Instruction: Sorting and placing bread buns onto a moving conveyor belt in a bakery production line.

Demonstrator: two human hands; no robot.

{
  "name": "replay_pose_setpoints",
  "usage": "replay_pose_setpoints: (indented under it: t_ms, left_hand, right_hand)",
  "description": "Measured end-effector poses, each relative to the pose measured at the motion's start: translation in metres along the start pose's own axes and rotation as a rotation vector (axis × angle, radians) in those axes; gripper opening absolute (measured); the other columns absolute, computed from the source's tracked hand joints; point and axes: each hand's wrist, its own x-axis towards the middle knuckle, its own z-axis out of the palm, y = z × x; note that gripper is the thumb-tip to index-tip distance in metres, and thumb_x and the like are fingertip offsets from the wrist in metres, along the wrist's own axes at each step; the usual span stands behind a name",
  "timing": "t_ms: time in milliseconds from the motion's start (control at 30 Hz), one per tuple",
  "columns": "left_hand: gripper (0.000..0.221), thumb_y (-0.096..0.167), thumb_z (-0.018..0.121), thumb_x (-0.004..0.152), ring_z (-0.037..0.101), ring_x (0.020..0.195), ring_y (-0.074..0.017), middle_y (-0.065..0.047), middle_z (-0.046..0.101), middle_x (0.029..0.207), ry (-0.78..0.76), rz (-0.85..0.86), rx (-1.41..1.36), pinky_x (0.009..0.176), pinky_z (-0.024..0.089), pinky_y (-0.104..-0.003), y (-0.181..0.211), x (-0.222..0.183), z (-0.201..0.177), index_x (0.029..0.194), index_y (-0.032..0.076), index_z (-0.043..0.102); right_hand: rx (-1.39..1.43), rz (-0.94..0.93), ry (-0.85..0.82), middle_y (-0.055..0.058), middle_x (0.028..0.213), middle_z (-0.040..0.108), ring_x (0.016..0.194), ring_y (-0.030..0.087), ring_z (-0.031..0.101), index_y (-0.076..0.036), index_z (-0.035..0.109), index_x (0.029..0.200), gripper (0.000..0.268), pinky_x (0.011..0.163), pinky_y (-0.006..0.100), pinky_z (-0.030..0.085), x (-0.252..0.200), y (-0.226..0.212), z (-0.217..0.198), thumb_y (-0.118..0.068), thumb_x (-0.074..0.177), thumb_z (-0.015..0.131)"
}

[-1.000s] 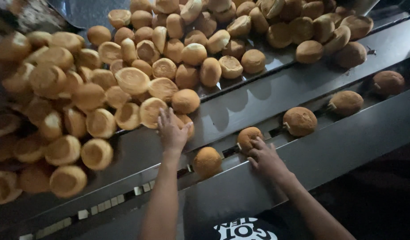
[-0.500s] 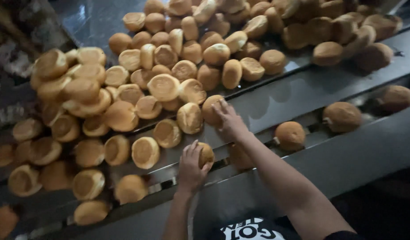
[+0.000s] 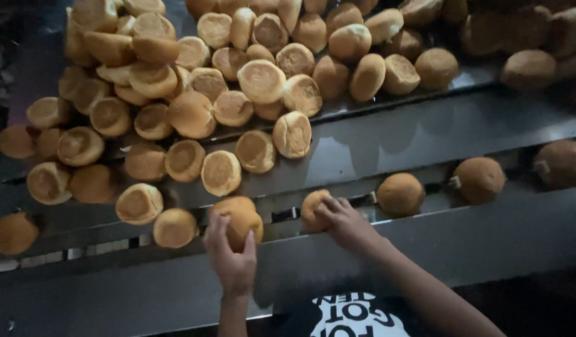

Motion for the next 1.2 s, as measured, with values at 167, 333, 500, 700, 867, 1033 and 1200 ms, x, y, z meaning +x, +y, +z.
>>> replay_pose_setpoints:
  t_ms: [167, 333, 500, 700, 867, 1033, 1200]
  left_hand:
    - [0.058, 0.016, 0.074, 0.089, 0.042, 0.143, -0.0391, -0.020, 0.048, 0.153, 0.079, -0.129, 0.099, 0.115, 0.041, -0.054, -0.019, 0.010, -0.025, 0.141, 0.004, 0.052]
    - [0.059, 0.023, 0.074, 0.085, 0.047, 0.134, -0.0393, -0.021, 0.053, 0.147, 0.041, -0.228, 0.159, 0.107, 0.044, -0.054, -0.035, 0.006, -0.035, 0.138, 0.006, 0.056]
    - [0.058, 0.014, 0.074, 0.084, 0.042, 0.144, -0.0358, -0.011, 0.050, 0.155, -0.275, -0.186, 0.040, 0.116, 0.036, -0.056, -0.025, 0.000, -0.025, 0.139, 0.012, 0.054]
    - [0.061, 0.015, 0.071, 0.086, 0.036, 0.148, -0.0328, -0.011, 0.044, 0.158, -0.313, -0.356, -0.073, 0.116, 0.037, -0.055, -0.006, 0.000, -0.038, 0.143, 0.010, 0.050]
    - [0.059, 0.015, 0.070, 0.089, 0.039, 0.145, -0.0357, -0.013, 0.044, 0.157, -0.171, -0.320, -0.030, 0.113, 0.041, -0.056, -0.008, 0.011, -0.053, 0.143, 0.012, 0.048]
    - [0.057, 0.008, 0.077, 0.087, 0.040, 0.140, -0.0454, -0.023, 0.046, 0.151, -0.025, -0.316, -0.012, 0.109, 0.039, -0.065, -0.054, 0.019, -0.052, 0.140, 0.003, 0.054]
    - [0.064, 0.013, 0.080, 0.087, 0.042, 0.139, -0.0448, -0.023, 0.045, 0.151, 0.053, -0.272, 0.194, 0.109, 0.041, -0.063, -0.119, 0.018, -0.034, 0.144, 0.008, 0.052]
  right_hand:
    - [-0.164, 0.157, -0.096, 0.017, 0.168, 0.017, 0.155, 0.043, 0.011, -0.021, 0.041, 0.153, 0.068, 0.117, 0.065, 0.020, -0.004, -0.016, -0.020, -0.018, 0.090, 0.068]
    - [0.007, 0.111, 0.040, 0.014, 0.164, 0.029, 0.153, 0.038, 0.022, -0.013, 0.040, 0.154, 0.064, 0.115, 0.061, 0.031, 0.029, -0.056, -0.026, -0.021, 0.094, 0.062]
    - [0.293, -0.032, 0.040, 0.019, 0.146, 0.044, 0.127, 0.038, 0.052, -0.014, 0.028, 0.161, 0.094, 0.104, 0.047, 0.046, 0.092, -0.065, 0.014, -0.035, 0.086, 0.081]
    - [-0.038, -0.358, 0.687, 0.021, 0.145, 0.035, 0.143, 0.053, 0.040, -0.015, 0.041, 0.145, 0.073, 0.111, 0.066, 0.045, 0.035, -0.020, 0.028, 0.004, 0.080, 0.069]
    - [-0.330, -0.222, 0.060, 0.018, 0.169, 0.013, 0.157, 0.034, 0.006, -0.018, 0.032, 0.159, 0.072, 0.123, 0.058, 0.012, -0.006, -0.010, 0.032, -0.040, 0.096, 0.061]
    - [-0.225, 0.008, 0.137, 0.017, 0.152, 0.053, 0.145, 0.041, 0.042, -0.021, 0.067, 0.135, 0.045, 0.110, 0.068, 0.035, 0.001, -0.025, 0.007, -0.046, 0.098, 0.060]
    - [0.351, 0.040, 0.350, 0.018, 0.142, 0.060, 0.130, 0.043, 0.057, -0.017, 0.056, 0.148, 0.060, 0.099, 0.061, 0.049, 0.049, -0.068, 0.018, -0.027, 0.091, 0.072]
